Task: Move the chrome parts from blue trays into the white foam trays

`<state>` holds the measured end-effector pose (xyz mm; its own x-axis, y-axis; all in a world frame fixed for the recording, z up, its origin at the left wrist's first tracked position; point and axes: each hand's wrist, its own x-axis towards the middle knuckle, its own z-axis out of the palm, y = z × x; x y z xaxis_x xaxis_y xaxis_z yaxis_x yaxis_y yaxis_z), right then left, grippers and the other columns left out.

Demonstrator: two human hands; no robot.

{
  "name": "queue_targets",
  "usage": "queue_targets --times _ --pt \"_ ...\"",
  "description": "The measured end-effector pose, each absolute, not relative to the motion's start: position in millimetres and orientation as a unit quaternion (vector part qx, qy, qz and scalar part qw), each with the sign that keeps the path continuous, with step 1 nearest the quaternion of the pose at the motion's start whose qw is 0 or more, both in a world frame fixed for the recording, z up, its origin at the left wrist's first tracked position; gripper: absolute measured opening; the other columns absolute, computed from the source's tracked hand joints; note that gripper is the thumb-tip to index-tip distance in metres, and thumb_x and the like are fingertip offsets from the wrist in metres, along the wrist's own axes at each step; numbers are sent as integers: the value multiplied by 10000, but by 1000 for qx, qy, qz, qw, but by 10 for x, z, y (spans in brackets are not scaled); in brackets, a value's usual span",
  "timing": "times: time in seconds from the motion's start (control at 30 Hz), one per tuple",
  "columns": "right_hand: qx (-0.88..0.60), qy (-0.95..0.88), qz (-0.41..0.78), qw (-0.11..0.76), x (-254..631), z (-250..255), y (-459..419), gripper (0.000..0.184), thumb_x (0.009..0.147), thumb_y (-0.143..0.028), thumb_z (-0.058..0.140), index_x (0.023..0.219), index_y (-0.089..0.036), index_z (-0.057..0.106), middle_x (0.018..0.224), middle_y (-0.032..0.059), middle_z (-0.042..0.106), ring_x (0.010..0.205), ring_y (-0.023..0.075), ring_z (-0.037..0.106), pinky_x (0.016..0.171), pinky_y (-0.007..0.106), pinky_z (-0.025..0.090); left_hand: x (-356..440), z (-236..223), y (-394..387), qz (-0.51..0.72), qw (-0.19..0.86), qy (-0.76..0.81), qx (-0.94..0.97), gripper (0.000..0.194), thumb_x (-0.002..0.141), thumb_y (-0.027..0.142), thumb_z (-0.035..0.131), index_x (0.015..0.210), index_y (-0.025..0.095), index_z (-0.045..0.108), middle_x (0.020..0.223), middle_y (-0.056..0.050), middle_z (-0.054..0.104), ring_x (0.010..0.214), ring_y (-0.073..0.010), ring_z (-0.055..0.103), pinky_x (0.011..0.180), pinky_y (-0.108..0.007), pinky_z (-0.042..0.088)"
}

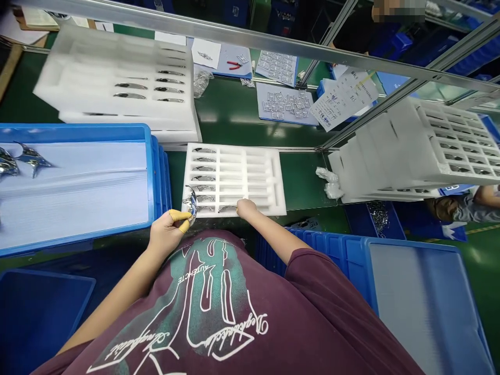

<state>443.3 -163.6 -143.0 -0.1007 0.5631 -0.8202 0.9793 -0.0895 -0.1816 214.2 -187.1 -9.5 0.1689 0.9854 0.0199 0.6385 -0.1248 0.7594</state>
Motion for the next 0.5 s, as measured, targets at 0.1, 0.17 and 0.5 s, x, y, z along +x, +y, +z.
queue_targets --times 0.1,0.17,0.5 --pt "618 629 -401 248 4424 -1442 -1662 249 799 -132 535 984 -128 702 1053 176 668 896 229 641 695 263 445 2222 -109 -1928 273 315 577 702 108 771 198 590 801 195 694 725 -19 656 584 -98 573 551 -213 488" --pt "619 632 -403 235 4439 -1443 -1671 252 800 -141 533 991 -134 698 1059 168 667 902 230 639 695 262 445 2258 -118 -1948 273 312 575 705 111 774 195 586 802 198 694 731 -20 659 604 -103 584 562 -217 493" --pt "627 625 -407 224 4496 -1449 -1703 217 807 -182 545 957 -155 699 1045 144 673 907 229 633 661 254 430 2332 -162 -1931 257 305 577 712 114 773 200 591 809 202 699 745 -22 669 635 -115 609 597 -227 516"
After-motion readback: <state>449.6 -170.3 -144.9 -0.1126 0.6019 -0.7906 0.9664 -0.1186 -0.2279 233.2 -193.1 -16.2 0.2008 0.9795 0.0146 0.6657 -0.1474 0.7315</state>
